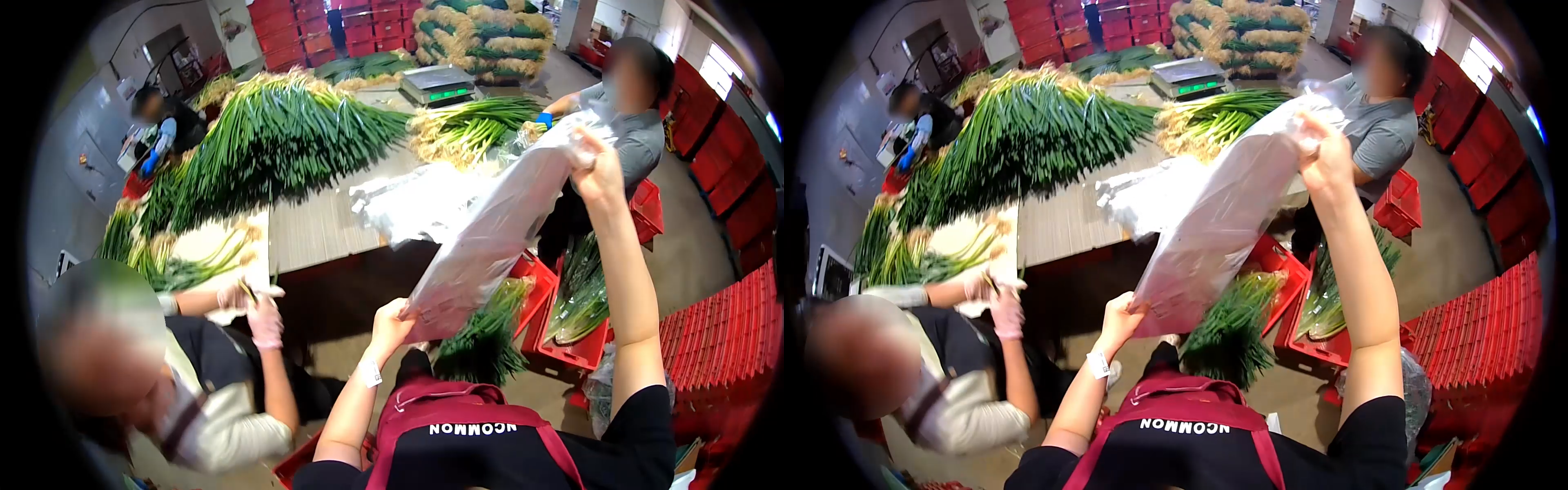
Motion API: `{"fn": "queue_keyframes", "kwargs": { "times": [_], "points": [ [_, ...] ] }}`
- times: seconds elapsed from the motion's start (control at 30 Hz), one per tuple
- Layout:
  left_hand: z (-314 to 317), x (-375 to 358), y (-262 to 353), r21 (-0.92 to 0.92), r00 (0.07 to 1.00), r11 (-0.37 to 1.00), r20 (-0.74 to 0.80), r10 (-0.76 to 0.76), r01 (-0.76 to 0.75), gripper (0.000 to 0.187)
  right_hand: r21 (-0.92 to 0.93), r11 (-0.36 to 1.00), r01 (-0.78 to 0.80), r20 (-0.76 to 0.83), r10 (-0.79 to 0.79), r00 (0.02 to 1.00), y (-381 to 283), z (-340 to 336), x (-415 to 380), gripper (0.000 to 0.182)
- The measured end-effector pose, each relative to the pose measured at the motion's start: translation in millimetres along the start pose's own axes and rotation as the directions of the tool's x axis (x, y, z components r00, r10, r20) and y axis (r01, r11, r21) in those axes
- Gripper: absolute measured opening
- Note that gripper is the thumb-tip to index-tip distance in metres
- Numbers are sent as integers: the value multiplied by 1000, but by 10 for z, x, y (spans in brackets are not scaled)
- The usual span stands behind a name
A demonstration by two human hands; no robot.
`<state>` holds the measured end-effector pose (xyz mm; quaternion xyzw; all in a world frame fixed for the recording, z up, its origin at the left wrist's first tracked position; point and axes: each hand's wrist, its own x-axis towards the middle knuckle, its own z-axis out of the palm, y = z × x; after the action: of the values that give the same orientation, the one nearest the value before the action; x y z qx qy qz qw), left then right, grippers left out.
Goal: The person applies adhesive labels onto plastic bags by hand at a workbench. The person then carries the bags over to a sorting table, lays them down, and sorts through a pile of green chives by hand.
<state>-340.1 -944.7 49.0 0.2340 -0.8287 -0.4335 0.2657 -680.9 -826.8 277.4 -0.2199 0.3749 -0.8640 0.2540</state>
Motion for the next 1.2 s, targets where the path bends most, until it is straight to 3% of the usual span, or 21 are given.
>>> {"fn": "queue_keyframes", "kwargs": {
  "times": [0.03,0.13,0.2,0.27,0.33,0.37,0.43,0.53,0.6,0.67,0.77,0.8,0.87,0.93,0.97,1.0,1.07,1.2],
  "points": [
    [-83,173,-116,11,999,999,-20,-42,42,9,-26,1000,8,-69,-10,998,236,-83,253,11],
    [-362,864,-737,117,969,985,-196,147,-126,10,-142,989,-31,-312,-15,950,702,65,761,9],
    [-620,1341,-1015,326,932,944,-324,160,-49,14,-249,965,-85,-347,-7,938,932,151,1143,10],
    [-897,1762,-1109,412,865,911,-456,210,-4,17,-253,964,-85,-294,7,956,1139,112,1544,10],
    [-1131,2093,-1268,579,821,812,-497,281,72,17,-199,968,-153,-193,114,975,1293,81,1862,9],
    [-1217,2215,-1334,572,822,817,-497,277,71,17,-232,954,-188,-162,153,975,1346,60,1973,11],
    [-1344,2447,-1423,716,689,696,-535,488,63,16,-296,928,-226,-122,198,973,1474,25,2142,16],
    [-1333,2626,-1551,760,682,650,-488,545,24,17,-348,895,-279,-90,264,960,1754,-130,2371,17],
    [-1134,2641,-1866,774,732,629,-471,492,74,19,-428,827,-364,-134,340,931,1990,-296,2530,16],
    [-868,2596,-2200,782,816,622,-329,475,-47,23,-604,682,-413,-260,322,910,2280,-548,2660,12],
    [-417,2317,-2646,737,962,673,-132,240,-67,31,-655,575,-490,-314,382,869,2593,-734,2616,12],
    [-325,2248,-2717,731,985,679,-54,167,-74,32,-680,545,-491,-307,396,865,2635,-736,2571,13],
    [-205,2174,-2785,701,990,712,-66,125,-43,33,-738,522,-428,-239,392,889,2695,-757,2549,17],
    [-151,2167,-2784,692,984,721,-103,143,-33,38,-737,520,-433,-235,403,884,2637,-693,2568,18],
    [-168,2155,-2778,651,996,759,-48,69,-21,55,-733,520,-438,-235,410,881,2604,-642,2565,20],
    [-198,2185,-2656,651,997,759,-47,68,-21,55,-733,520,-438,-236,410,881,2631,-645,2591,20],
    [-183,2272,-2412,626,996,775,28,87,-85,77,-707,568,-420,-181,429,885,2718,-621,2662,22],
    [87,2431,-2328,628,988,775,-64,141,-71,90,-571,717,-399,-78,437,896,2625,176,2465,20]
  ]
}}
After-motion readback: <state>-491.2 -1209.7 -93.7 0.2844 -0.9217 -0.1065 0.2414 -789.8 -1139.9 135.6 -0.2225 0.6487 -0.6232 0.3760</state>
